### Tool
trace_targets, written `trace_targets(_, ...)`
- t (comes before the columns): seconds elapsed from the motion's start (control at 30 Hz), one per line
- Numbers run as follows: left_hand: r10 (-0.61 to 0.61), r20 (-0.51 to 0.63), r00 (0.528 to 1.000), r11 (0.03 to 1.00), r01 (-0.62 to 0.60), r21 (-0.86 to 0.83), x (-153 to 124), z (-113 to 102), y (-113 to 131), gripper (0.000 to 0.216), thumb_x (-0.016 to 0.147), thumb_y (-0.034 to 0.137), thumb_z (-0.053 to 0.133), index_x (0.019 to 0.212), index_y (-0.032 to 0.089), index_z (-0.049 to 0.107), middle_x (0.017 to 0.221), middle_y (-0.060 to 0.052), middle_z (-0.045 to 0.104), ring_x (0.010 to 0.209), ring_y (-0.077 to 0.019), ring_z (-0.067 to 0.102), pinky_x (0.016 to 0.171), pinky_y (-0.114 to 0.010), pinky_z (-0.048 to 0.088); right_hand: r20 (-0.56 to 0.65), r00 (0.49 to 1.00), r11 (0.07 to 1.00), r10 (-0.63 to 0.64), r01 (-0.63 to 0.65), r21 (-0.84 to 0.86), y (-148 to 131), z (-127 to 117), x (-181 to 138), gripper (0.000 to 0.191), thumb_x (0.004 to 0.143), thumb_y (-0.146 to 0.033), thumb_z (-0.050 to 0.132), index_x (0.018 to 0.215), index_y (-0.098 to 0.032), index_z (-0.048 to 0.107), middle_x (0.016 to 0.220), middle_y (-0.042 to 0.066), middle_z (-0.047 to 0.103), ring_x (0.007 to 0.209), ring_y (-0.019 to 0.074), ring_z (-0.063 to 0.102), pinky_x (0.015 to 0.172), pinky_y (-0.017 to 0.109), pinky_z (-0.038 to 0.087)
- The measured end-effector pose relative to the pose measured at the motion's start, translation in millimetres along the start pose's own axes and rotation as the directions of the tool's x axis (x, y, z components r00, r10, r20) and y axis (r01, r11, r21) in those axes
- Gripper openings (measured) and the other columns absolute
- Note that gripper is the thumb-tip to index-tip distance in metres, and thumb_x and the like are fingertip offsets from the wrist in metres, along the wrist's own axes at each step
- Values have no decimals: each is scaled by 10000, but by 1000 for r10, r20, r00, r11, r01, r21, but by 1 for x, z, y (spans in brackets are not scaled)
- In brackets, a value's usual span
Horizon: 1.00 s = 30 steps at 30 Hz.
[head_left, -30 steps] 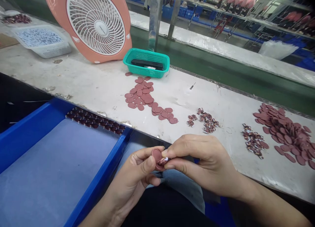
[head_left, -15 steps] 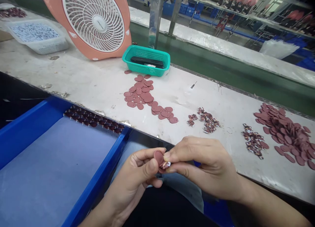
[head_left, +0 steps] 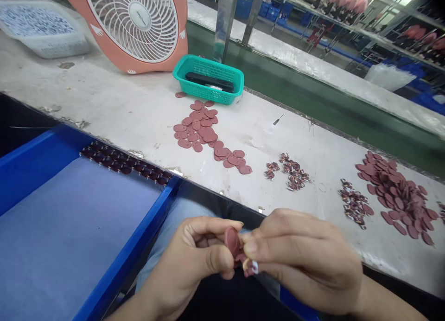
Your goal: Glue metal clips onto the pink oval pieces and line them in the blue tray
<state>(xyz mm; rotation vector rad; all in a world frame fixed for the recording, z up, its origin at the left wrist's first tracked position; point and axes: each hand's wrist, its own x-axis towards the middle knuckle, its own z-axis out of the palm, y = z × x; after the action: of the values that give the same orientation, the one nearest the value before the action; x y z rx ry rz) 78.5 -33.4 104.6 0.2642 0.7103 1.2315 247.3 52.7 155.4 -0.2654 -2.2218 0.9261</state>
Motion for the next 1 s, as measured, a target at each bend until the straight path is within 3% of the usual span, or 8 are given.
trace_targets(0.17,-79,-104,991,996,75,-42,5,-3,-2,314,563,377,947,817,230,834,644,3,731,529,-54,597,465,-99,456,7,994,994,108,-109,33,9,3,3,81,916,-94,679,977,-127,720,890,77,782,809,120,738,755,197,614)
trace_targets(0.33,-105,-155,982,992,94,-78,6,-3,-1,353,520,373,964,797,199,831,635,6,718,545,-59,610,451,-95,465,-7,989,986,148,-147,78,13,5,3,142,812,-22,764,936,-85,736,853,81,777,788,126,737,757,184,604)
trace_targets(1.0,-69,-185,980,994,52,-98,-3,-5,3,350,508,388,965,770,201,827,623,11,713,498,-35,571,455,-87,462,8,996,988,89,-89,125,11,15,12,144,843,-45,741,965,-121,733,831,86,769,766,141,738,719,210,613)
